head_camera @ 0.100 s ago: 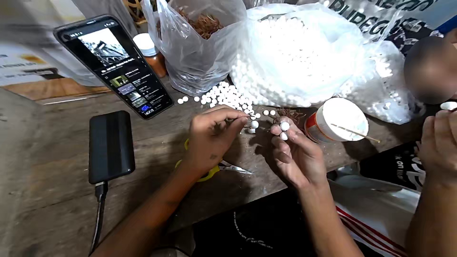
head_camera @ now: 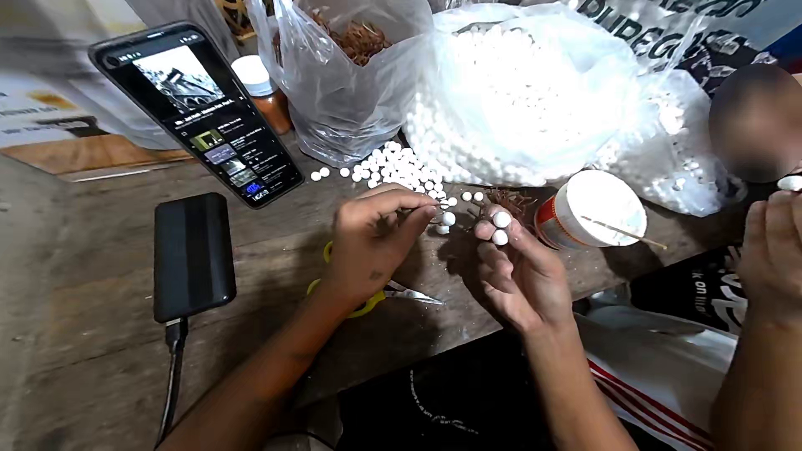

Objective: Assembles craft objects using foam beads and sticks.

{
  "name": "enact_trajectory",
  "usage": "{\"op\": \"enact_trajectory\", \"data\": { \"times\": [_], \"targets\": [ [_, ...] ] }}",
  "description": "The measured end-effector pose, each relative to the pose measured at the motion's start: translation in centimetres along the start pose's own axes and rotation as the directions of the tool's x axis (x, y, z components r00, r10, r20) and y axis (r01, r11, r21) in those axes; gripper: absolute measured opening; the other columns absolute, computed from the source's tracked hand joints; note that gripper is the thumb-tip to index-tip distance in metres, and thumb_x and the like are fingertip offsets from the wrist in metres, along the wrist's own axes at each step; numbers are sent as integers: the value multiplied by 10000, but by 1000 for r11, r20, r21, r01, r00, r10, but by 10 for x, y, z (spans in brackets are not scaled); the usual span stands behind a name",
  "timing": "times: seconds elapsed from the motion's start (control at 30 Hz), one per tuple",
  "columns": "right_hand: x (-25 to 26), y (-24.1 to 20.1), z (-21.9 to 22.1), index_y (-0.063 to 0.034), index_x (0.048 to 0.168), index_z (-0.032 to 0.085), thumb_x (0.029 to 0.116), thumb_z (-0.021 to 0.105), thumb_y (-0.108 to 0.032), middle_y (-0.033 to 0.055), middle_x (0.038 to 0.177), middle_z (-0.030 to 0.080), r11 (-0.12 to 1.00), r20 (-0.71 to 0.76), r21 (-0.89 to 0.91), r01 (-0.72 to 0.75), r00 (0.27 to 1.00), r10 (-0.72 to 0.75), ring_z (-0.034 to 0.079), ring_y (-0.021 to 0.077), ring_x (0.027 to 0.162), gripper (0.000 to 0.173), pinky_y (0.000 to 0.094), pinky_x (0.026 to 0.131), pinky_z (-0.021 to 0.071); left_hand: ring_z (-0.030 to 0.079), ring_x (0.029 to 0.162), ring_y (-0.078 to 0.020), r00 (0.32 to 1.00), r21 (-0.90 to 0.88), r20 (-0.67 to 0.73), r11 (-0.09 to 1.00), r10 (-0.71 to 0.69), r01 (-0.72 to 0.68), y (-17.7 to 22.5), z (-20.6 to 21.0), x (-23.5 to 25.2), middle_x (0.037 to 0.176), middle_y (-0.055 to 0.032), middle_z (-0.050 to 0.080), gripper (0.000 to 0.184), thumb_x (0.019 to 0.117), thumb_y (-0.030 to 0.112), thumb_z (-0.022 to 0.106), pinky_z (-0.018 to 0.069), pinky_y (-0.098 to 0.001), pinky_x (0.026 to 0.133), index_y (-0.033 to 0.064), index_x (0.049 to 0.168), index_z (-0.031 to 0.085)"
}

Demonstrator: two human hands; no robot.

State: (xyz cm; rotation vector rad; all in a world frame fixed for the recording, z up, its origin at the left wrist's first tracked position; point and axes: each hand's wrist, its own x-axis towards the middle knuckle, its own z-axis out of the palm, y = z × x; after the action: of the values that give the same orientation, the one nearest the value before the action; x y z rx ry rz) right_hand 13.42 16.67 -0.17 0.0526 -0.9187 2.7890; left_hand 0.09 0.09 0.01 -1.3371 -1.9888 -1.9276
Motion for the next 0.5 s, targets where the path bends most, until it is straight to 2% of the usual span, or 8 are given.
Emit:
{"op": "enact_trajectory", "data": {
  "times": [0.1,0.2,0.33,0.5],
  "targets": [
    [-1,2,1,-86,1065,683,1035,594,-220,51,942,735,1000,-21,-12,-3,1000,2,637,14,596,164,114,546,517,603,714,11,1000,-11,-1,1000,12,-12,0,0,0,910,-7,715,74,924,24,690,499,-133,621,-6,957,749],
    [-2,1,3,-90,1032,664,1034,599,-248,-3,847,668,1000,-40,12,-10,999,11,588,-3,553,171,108,502,494,599,698,17,1000,-17,1,1000,0,0,1,1,-1,907,1,711,75,929,27,685,500,-129,602,-2,959,747],
    [-1,3,4,-77,1020,675,1006,633,-181,6,880,648,999,-56,33,-12,998,13,548,-7,568,113,101,501,456,599,710,15,1000,-10,16,1000,3,-3,1,0,-1,912,-1,709,84,935,33,681,496,-131,614,-4,972,746],
    [0,6,-1,-59,1032,691,973,633,-102,41,961,682,998,-39,60,0,999,2,545,-8,557,93,103,497,447,591,712,19,1000,-2,13,1000,-6,6,2,1,-1,914,2,711,82,932,34,685,487,-130,616,-1,967,751]
  ]
}}
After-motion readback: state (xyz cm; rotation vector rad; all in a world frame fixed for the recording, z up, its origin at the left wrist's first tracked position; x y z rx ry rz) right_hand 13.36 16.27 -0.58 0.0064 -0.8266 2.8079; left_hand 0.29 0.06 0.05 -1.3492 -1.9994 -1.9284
